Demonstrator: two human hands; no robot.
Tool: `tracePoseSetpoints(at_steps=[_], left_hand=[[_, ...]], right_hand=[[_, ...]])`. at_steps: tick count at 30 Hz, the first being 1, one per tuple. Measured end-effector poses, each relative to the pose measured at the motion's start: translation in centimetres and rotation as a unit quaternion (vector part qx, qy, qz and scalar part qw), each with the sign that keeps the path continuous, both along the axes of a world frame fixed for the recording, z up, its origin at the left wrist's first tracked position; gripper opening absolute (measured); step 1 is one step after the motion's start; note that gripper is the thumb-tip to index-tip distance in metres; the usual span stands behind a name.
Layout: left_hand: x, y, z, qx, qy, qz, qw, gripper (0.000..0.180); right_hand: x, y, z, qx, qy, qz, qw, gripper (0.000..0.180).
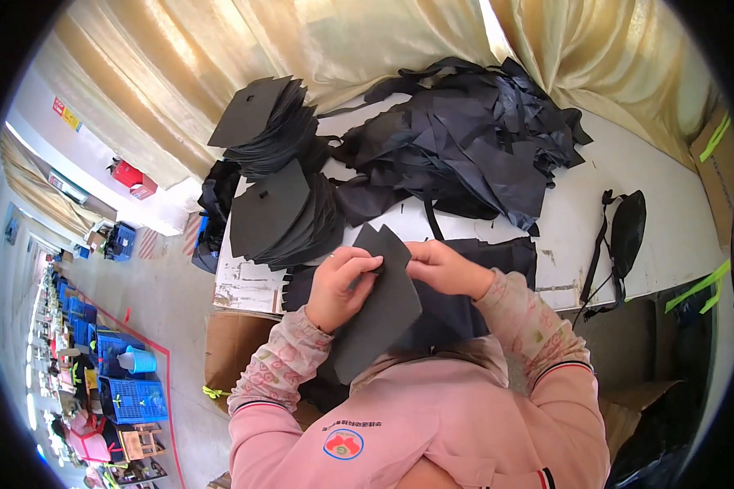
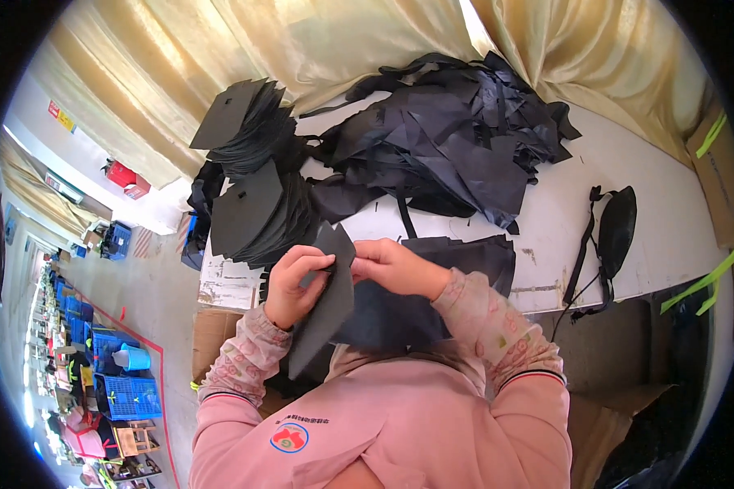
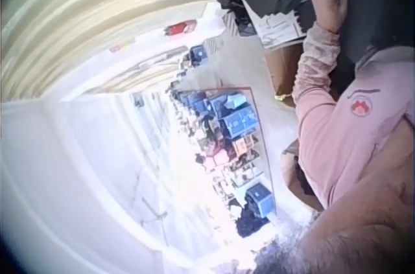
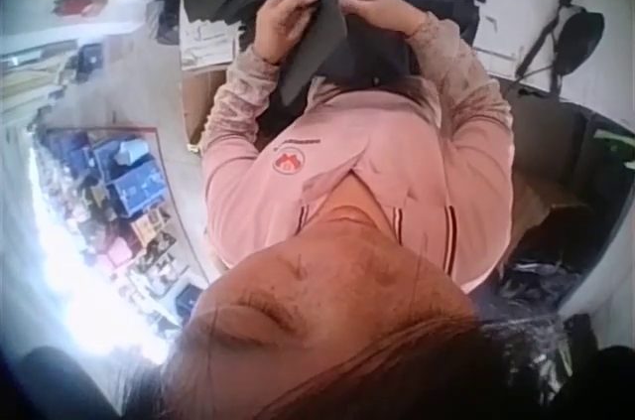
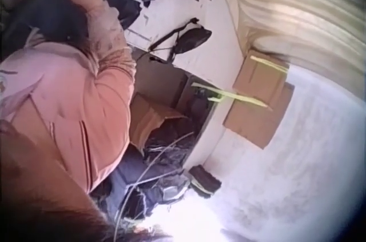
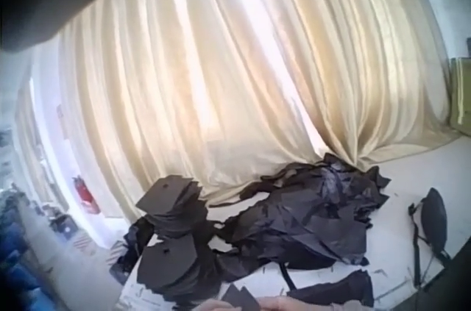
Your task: Folding and stacking black fabric components with velcro strips on a factory workbench.
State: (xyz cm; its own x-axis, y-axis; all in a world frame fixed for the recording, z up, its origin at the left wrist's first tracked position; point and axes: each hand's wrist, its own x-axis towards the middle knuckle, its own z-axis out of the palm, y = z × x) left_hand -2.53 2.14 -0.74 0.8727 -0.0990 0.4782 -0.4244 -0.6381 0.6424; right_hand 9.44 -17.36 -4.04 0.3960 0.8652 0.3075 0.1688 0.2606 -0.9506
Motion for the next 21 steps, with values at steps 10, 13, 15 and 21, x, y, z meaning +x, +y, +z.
tracePoseSetpoints(at_steps=[10,13,15,21], left_hand=[[0.7,0.2,2.3,-0.003,-0.062,0.014,0.998,0.018],[-0.8,3.0,2.9,-0.359,-0.012,0.069,0.931,0.013],[-2.5,6.3,3.0,-0.387,-0.014,0.089,0.918,0.011],[-7.4,11.7,0.2,-0.477,0.007,0.184,0.859,0.004]], right_hand=[[2.8,-1.9,3.1,-0.187,0.01,0.119,0.975,0.038],[5.5,-3.2,0.3,-0.184,-0.05,0.033,0.981,0.035],[6.5,-4.4,-0.5,-0.199,-0.065,-0.002,0.978,0.033],[8.7,-7.6,-4.3,-0.274,-0.069,-0.028,0.959,0.034]])
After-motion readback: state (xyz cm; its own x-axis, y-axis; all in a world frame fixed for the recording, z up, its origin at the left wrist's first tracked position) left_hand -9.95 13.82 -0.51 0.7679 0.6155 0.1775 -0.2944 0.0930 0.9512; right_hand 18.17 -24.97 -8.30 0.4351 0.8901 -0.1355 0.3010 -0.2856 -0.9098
